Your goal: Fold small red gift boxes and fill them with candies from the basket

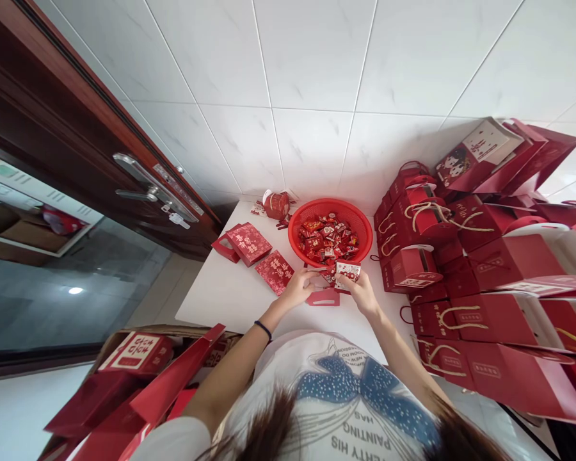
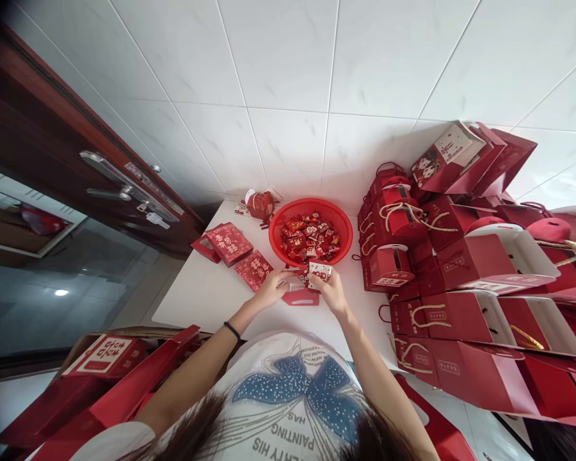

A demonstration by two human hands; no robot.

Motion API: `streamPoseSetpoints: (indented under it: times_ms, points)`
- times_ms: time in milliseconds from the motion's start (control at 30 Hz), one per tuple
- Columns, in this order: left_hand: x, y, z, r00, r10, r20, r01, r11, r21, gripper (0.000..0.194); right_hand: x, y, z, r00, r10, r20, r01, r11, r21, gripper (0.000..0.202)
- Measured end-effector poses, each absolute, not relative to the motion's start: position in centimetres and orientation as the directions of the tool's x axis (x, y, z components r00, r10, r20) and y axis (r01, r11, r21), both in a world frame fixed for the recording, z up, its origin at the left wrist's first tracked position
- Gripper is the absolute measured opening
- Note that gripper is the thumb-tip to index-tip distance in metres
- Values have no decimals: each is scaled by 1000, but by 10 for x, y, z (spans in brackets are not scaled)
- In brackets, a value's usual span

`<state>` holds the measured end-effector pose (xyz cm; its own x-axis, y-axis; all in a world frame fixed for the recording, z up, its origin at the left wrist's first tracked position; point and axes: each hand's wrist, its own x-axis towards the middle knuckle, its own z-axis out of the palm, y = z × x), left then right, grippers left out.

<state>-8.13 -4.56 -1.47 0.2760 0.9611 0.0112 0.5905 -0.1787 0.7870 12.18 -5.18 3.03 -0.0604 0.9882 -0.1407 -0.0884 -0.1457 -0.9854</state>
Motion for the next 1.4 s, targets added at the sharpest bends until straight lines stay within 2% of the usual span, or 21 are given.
streamPoseSetpoints:
  times_ms: [167, 333, 533, 800, 967, 1067, 1200, 1267, 1400]
  points:
    - [-80, -20, -6, 332, 943, 18, 572, -217, 791, 42, 129, -38, 27, -103, 994, -41, 31, -38, -999, 41]
    - [-71, -6, -5, 407, 912, 41, 526, -271, 806, 47, 134, -30, 27, -136, 990, -32, 52, -25, -998, 38]
    - [-70, -8, -3, 427, 903, 41, 455, -254, 854, 46, 137, -23, 32, -166, 986, -28, 76, -15, -997, 34]
    - [-68, -10, -7, 433, 901, 36, 595, -316, 739, 38, 144, -28, 33, -85, 996, 22, 63, 27, -998, 37]
    - [-67, -12, -5, 457, 887, 67, 597, -362, 716, 38, 144, -32, 30, -82, 995, 55, 109, 64, -992, 37]
    - [-67, -13, -4, 446, 894, 35, 519, -291, 804, 39, 141, -33, 30, -80, 995, 60, 153, 72, -986, 36]
    - [-68, -15, -3, 358, 926, -117, 311, 0, 950, 43, 136, -33, 29, -71, 996, 55, 167, 67, -984, 35]
    - [-68, -17, -1, 314, 935, -167, 270, 81, 959, 44, 135, -33, 29, -68, 996, 50, 170, 61, -984, 34]
    - [-65, -20, 3, 355, 918, -179, 290, 74, 954, 36, 132, -32, 32, -71, 996, 60, 221, 74, -972, 34]
